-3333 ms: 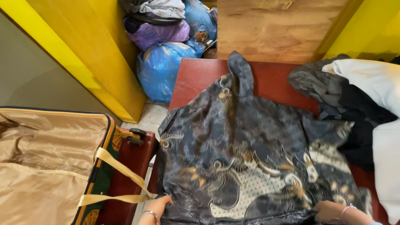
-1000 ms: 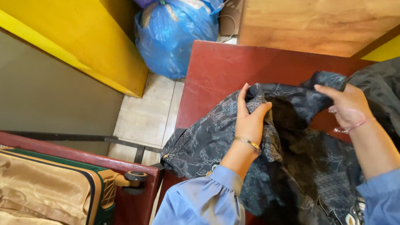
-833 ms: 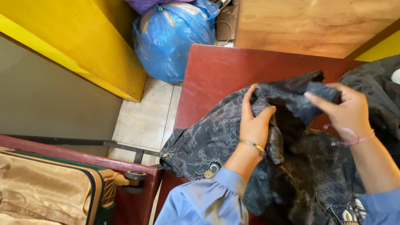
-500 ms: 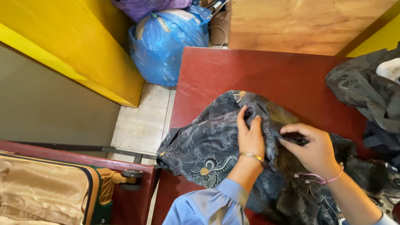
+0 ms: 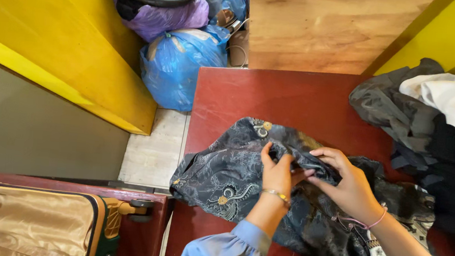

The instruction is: The person folds a dark patterned top and a white shirt on a red table, then places the folded items into an open suitcase. The person handles the garments one at a time, smoothing and folding them before packing.

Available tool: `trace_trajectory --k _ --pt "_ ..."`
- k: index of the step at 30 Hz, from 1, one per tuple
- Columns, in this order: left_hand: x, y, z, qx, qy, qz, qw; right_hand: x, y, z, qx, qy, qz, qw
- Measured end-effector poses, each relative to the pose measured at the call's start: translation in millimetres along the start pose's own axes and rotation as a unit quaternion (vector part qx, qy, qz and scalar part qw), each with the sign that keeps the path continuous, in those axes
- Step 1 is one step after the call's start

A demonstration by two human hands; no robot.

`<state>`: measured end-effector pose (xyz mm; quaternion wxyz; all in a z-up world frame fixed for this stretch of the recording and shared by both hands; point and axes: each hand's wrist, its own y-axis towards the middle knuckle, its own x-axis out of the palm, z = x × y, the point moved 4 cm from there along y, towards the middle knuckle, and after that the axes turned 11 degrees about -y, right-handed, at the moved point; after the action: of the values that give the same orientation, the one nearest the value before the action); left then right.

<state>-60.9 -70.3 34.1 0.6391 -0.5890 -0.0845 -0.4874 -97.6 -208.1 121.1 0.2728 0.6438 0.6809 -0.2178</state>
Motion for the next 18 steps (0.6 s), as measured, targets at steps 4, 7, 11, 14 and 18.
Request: trace_trajectory --k 4,7,11,14,18 --pt "-11 -4 38 0.275 0.296 -0.051 0.913 -8 -4 11 0.022 -0.031 0.025 0.999" --pt "-6 -4 55 0.430 0.471 -0.148 0.756 -6 -4 18 0.006 0.039 0.035 0.999" --pt "9 7 58 0.373 0.645 -0.225 0.628 -2 -6 22 -0.009 0.106 -0.002 0.994" --pt "24 -1 62 0.283 0.600 -0.396 0.635 -1 -16 17 -0.004 0.127 -0.022 0.992" --pt "20 -1 62 0.244 0.814 -0.233 0.473 -6 -22 10 0.016 0.174 -0.016 0.984"
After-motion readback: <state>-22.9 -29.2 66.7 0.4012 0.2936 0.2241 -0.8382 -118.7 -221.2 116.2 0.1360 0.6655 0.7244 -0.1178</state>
